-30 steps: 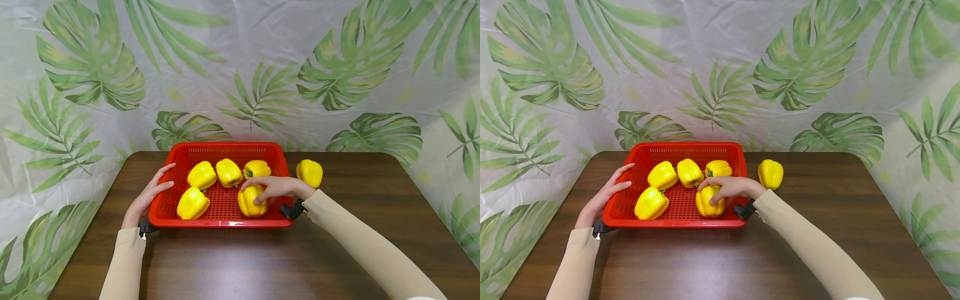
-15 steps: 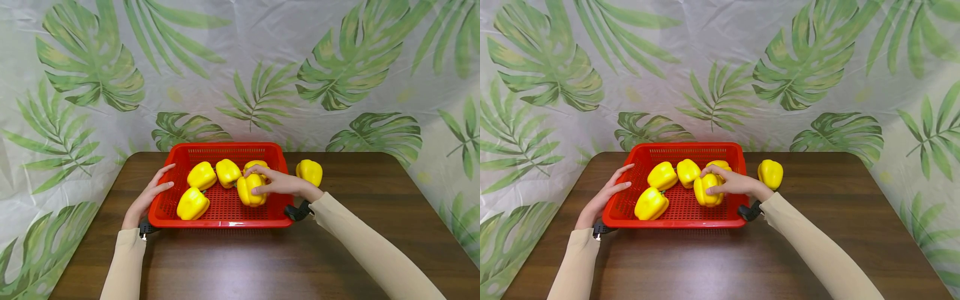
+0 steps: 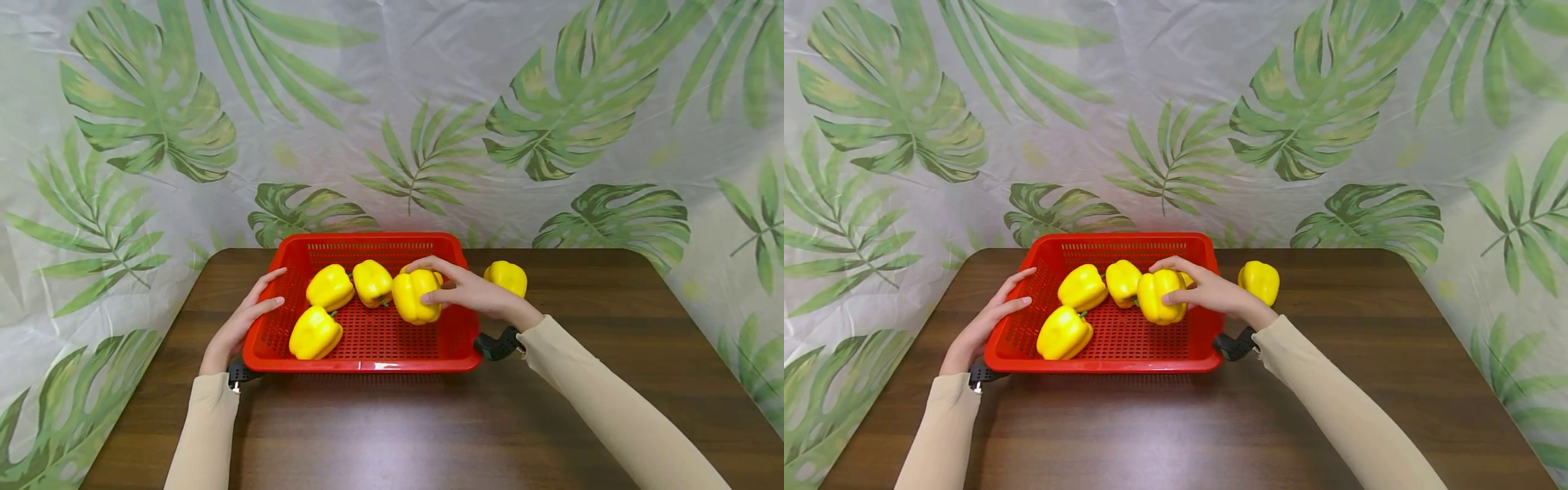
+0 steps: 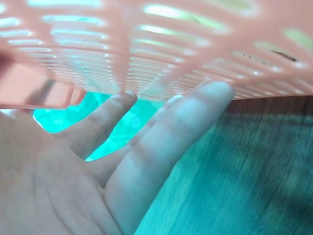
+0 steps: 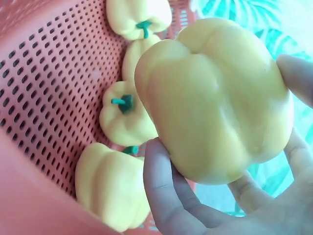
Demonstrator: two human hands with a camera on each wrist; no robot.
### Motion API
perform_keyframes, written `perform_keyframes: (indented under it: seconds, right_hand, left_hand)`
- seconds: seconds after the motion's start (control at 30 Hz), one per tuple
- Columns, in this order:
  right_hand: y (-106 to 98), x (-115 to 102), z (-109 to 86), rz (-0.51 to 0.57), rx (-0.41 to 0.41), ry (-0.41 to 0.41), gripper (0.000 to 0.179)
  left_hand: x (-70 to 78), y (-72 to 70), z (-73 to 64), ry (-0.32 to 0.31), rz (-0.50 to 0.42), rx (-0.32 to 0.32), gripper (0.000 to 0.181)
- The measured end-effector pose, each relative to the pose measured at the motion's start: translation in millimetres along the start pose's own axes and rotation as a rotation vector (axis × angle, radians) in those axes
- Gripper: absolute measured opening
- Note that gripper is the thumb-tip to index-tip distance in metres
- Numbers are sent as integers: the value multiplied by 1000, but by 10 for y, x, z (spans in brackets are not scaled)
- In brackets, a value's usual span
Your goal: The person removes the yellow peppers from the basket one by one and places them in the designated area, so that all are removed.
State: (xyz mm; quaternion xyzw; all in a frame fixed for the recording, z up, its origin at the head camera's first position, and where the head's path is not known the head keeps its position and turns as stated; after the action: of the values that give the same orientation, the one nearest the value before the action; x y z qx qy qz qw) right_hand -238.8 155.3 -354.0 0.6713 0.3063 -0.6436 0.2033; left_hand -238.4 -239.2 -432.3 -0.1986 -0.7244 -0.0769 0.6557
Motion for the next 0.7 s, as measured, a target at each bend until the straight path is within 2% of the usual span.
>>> perform_keyframes:
  seconds: [0.27, 0.7]
  right_hand:
    - [-61, -35, -70, 35, 65, 4, 48]
    - [-212, 50, -181, 65, 173, -66, 49]
  left_hand:
    - [4, 1, 0, 4, -3, 0, 61]
    - [-14, -14, 20, 11, -12, -1, 60]
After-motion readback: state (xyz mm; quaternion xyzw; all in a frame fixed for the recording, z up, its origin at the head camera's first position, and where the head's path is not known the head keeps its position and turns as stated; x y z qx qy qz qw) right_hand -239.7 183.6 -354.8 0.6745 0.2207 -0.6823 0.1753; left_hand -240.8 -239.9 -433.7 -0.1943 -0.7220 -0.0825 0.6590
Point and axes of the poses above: each hand's wrist, its own z-axis towards the middle knuckle, its own y-axis out of the palm, x = y × z, the point moved 2 cm from there along z, towards the middle knuckle, and after that the axes turned 10 degrees about z, right-handed, at the moved point
